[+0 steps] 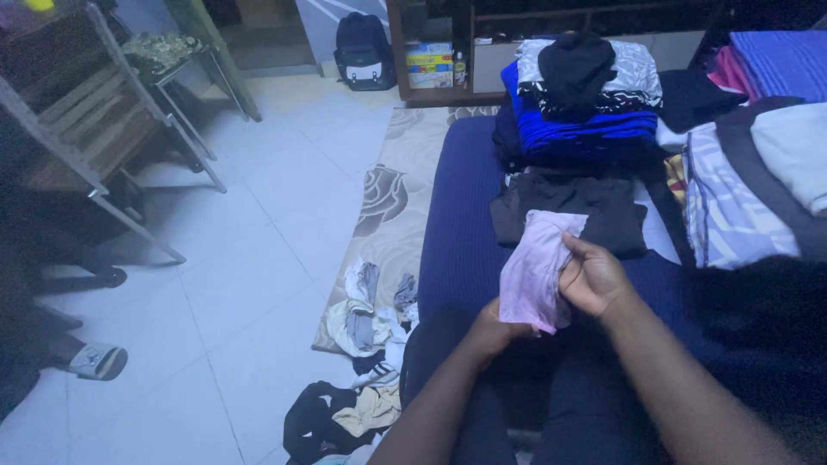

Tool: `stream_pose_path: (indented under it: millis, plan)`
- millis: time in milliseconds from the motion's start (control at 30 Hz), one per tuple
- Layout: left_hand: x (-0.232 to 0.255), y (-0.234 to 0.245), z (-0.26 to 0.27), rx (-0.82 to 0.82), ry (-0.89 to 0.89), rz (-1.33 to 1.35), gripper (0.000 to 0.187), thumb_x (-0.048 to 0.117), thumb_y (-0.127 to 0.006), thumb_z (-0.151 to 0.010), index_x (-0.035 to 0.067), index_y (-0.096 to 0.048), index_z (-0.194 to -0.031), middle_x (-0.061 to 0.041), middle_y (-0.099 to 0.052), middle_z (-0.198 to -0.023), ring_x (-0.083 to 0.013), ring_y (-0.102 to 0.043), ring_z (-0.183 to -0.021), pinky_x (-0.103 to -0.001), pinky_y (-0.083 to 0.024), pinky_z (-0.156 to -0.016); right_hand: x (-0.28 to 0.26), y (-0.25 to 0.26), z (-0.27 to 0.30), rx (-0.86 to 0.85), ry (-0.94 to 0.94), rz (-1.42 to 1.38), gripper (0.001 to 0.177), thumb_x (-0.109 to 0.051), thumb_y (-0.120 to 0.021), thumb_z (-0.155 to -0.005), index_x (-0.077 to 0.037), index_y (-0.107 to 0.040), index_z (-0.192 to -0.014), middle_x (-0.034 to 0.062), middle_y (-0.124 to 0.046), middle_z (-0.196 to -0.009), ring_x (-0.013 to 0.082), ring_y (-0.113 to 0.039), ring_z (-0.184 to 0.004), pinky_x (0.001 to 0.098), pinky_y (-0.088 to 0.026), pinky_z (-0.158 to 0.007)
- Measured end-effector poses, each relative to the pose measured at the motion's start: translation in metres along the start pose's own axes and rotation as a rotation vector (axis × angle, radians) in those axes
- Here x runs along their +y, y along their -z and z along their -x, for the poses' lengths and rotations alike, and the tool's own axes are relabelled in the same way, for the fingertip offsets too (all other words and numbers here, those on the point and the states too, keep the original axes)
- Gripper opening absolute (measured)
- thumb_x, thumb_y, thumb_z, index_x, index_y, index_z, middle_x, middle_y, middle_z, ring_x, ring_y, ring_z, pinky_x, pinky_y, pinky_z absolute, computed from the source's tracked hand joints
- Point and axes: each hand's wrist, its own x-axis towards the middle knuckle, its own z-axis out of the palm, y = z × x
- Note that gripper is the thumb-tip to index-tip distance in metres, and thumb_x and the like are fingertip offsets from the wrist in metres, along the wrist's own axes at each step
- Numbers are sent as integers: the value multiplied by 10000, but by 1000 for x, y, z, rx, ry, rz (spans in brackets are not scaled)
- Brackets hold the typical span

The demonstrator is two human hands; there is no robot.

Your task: Folding various items of laundry including tops, shorts, socks, and underwear and stacking them on a bed.

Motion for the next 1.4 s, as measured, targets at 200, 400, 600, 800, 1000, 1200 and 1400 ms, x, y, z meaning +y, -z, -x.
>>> stream_pose_path:
  millis: [200,400,600,800,1000,1200,1400]
  plan:
    - [16,-14,15,590,-543,-370,747,217,-879,-745,0,-533,-1370,-158,-586,-1374,-271,-533,-1315,-430,-394,-1117,-6,8,4,-3,8,195,300,-126,-539,-1041,-1,-579,-1311,128,-674,-1274,256,-637,-1214,478,-443,-1138]
    - [45,-32,48,588,-889,-857,680,290,-871,-768,-58,-617,-1293,-232,-640,-1325,-327,-526,-1294,-475,-418,-1071,-4,-29,27,-116,-218,94,381,-177,-533,-1002,32,-587,-1316,174,-690,-1279,307,-653,-1220,523,-441,-1126]
    - [0,-12,34,150,-116,35,304,147,-806,-899,14,-704,-1153,-119,-752,-1027,-175,-695,-845,-330,-533,-715,17,-26,21,-250,-226,23,451,-236,-533,-995,22,-556,-1364,178,-680,-1298,318,-646,-1217,556,-434,-1096]
    - [-8,-2,26,14,-68,191,363,76,-817,-840,34,-667,-1168,-45,-739,-1021,-140,-716,-881,-298,-584,-801,19,-14,14,-204,-212,48,436,-244,-532,-1009,20,-558,-1354,175,-679,-1294,316,-649,-1200,545,-449,-1082]
    - [30,-24,36,192,-138,149,571,119,-834,-790,113,-564,-1293,3,-737,-1080,-112,-726,-955,-303,-600,-856,18,-15,19,-141,-227,76,438,-257,-516,-1011,28,-561,-1341,183,-674,-1289,312,-651,-1197,528,-465,-1081]
    - [1,-13,28,194,-183,-26,382,95,-835,-844,-5,-680,-1177,-67,-757,-1035,-157,-724,-910,-337,-601,-820,27,-25,25,-76,-266,166,438,-209,-525,-991,59,-570,-1334,202,-679,-1275,309,-661,-1183,500,-478,-1075]
    - [5,-7,30,45,44,116,334,24,-785,-814,20,-695,-1136,-78,-766,-1006,-169,-744,-866,-317,-606,-822,36,-7,7,-49,-157,184,369,-155,-544,-992,46,-579,-1300,177,-685,-1250,274,-670,-1161,472,-485,-1086]
